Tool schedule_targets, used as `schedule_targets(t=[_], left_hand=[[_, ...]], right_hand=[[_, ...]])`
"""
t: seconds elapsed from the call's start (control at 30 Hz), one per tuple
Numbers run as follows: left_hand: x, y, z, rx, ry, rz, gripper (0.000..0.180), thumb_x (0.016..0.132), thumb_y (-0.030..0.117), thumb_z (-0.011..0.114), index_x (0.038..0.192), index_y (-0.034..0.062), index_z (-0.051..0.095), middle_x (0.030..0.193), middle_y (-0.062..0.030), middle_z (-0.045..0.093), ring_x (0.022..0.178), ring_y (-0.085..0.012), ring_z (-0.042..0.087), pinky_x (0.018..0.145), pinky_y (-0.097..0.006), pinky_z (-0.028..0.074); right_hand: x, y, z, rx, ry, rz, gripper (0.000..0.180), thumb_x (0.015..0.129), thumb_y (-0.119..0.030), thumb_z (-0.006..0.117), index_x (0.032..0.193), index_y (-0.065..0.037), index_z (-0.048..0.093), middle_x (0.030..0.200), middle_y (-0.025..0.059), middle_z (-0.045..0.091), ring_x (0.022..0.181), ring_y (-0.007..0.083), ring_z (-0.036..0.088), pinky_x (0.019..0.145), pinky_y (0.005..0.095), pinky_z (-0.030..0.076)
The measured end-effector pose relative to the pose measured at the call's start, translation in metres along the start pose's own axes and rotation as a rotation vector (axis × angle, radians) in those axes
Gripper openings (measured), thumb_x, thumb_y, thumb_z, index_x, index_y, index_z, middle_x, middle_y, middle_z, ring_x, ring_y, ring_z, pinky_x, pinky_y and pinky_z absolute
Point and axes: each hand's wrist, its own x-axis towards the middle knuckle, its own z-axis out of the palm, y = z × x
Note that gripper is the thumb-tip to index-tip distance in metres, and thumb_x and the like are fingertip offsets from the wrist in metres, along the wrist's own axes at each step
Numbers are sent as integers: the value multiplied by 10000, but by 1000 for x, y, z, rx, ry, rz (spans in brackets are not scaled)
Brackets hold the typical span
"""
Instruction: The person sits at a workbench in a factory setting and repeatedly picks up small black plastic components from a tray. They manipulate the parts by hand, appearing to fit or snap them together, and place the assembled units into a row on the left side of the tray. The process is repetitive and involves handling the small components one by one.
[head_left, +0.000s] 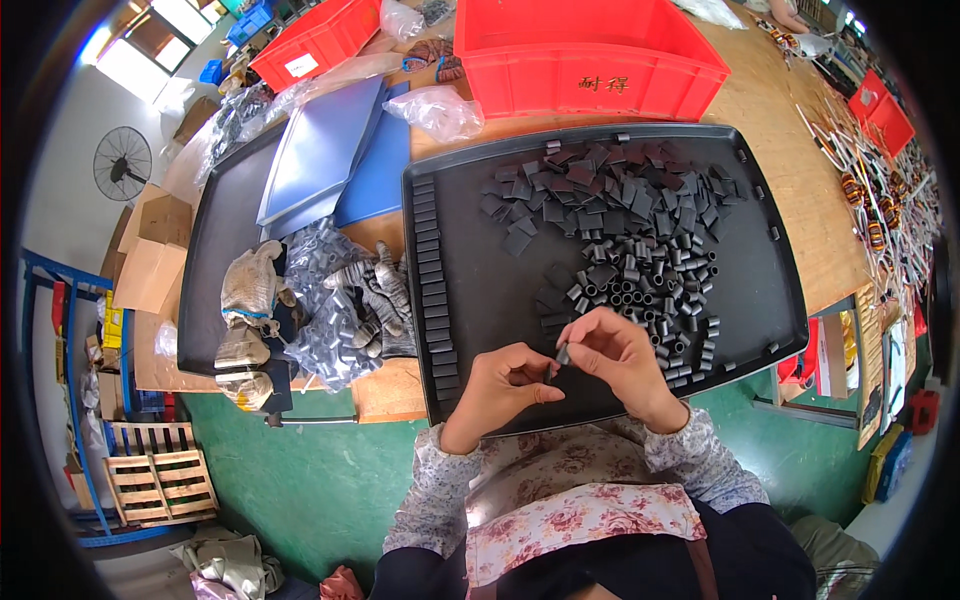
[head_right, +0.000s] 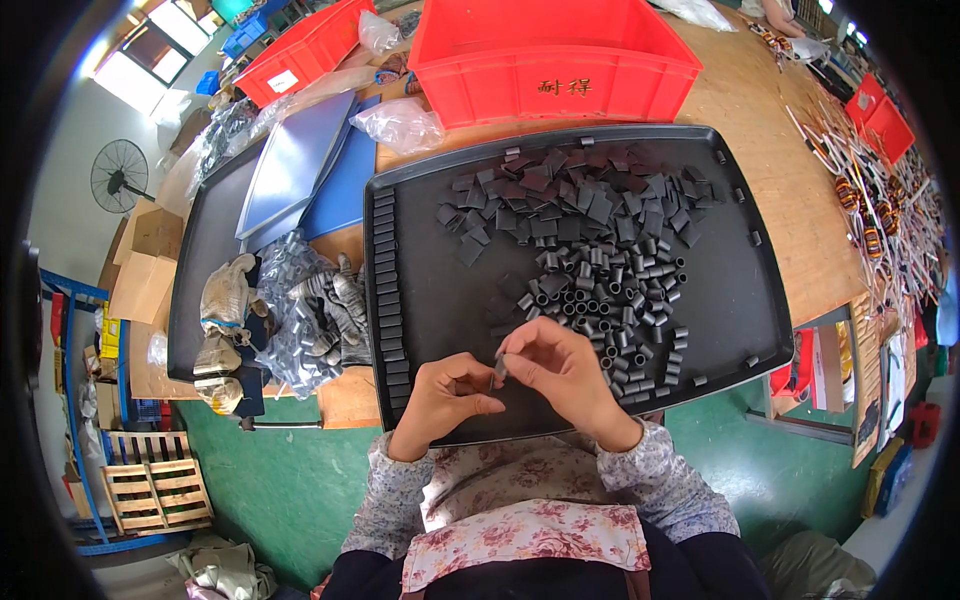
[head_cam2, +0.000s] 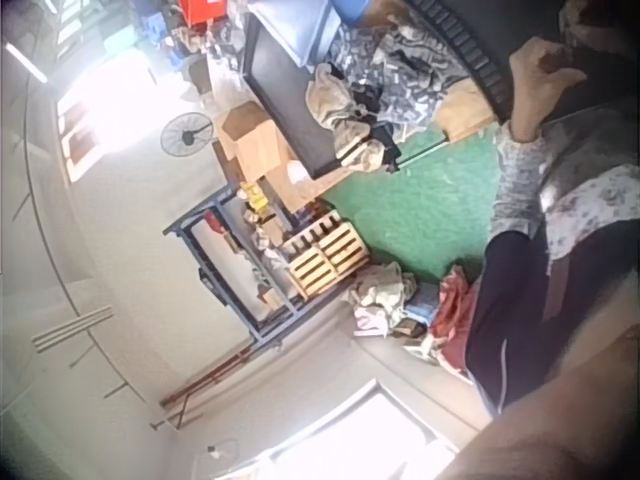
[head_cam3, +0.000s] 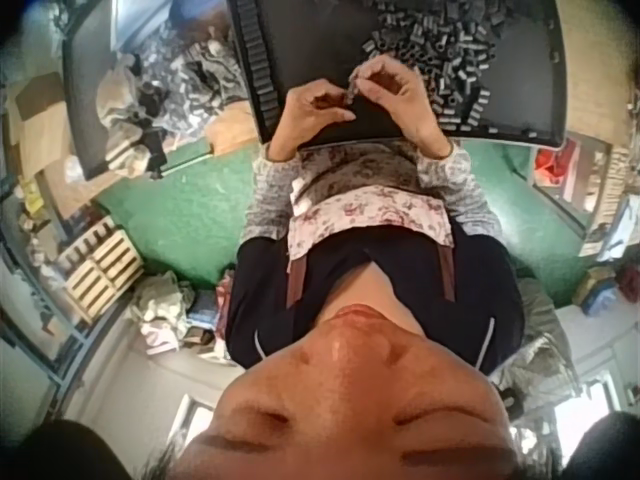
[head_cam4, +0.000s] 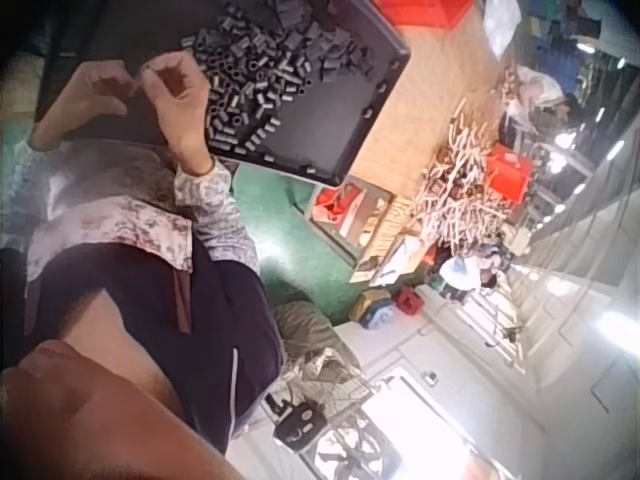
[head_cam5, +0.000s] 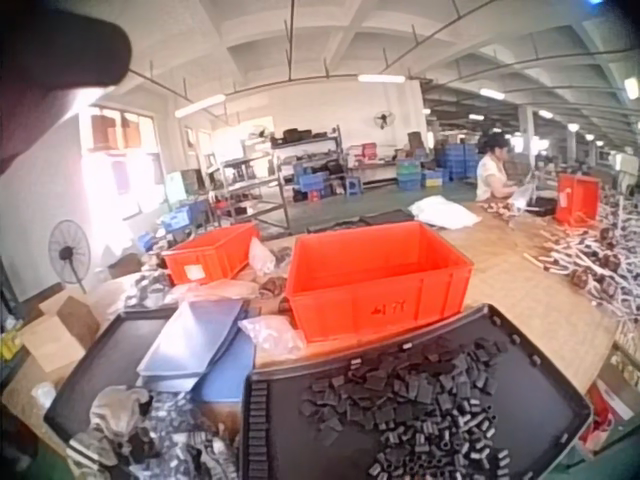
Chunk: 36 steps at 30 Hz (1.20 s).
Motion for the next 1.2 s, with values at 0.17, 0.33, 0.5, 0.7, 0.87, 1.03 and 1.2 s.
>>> schedule_targets(t=[0.17, 0.33, 0.5, 0.7, 0.87, 1.03, 1.2], left_hand=[[-2, 2, -4, -13, -3, -131, 168, 785, -72, 761, 925, -55, 670, 822, -44, 636, 721, -103, 652, 640, -230, 556], [-2, 6, 1, -33, 10, -28, 141, 824, -38, 742, 951, -61, 685, 849, -59, 649, 732, -115, 660, 632, -236, 555], [-3, 3, -1, -96, 12, -24, 187, 849, 35, 749, 1005, -55, 696, 854, -64, 657, 731, -126, 656, 648, -240, 547], [-24, 19, -8, 785, 230, 293, 266, 729, 52, 802, 987, 26, 741, 813, -69, 682, 785, -210, 643, 683, -311, 525], [-50, 8, -13, 993, 274, 452, 242, 645, 57, 831, 872, 46, 750, 808, -49, 680, 848, -242, 620, 718, -357, 518], [-56, 10, -14, 994, 268, 382, 191, 669, 55, 834, 825, 27, 726, 856, -62, 676, 793, -239, 626, 698, -355, 521], [-36, 21, 9, 660, 269, 277, 169, 738, -18, 796, 861, -22, 680, 931, -96, 670, 782, -172, 674, 665, -281, 561]], right_hand=[[0, 11, -1, -125, -38, 126, 74, 939, -58, 658, 992, -19, 625, 952, -10, 639, 875, 67, 602, 803, 252, 493], [0, 10, -7, -529, -45, -73, 79, 865, -20, 713, 924, -27, 661, 960, 26, 668, 888, 111, 625, 784, 282, 511], [0, 5, -3, -864, -100, -398, 171, 768, -1, 753, 917, -46, 681, 994, 61, 677, 938, 258, 634, 773, 343, 525], [-8, 9, -5, -1056, -98, -422, 316, 720, -23, 781, 1010, -53, 658, 1067, 77, 645, 982, 285, 601, 840, 371, 504], [-11, 11, -6, -1278, -212, -390, 369, 678, -26, 780, 1019, -49, 641, 1088, 85, 617, 1004, 301, 566, 868, 392, 476], [-12, 17, -4, -1192, -169, -349, 278, 736, 17, 735, 984, -41, 621, 958, 99, 635, 903, 302, 594, 793, 378, 495], [-17, 19, 7, -911, -91, -400, 226, 789, 59, 681, 990, -24, 619, 879, 118, 648, 820, 317, 634, 714, 375, 528]])
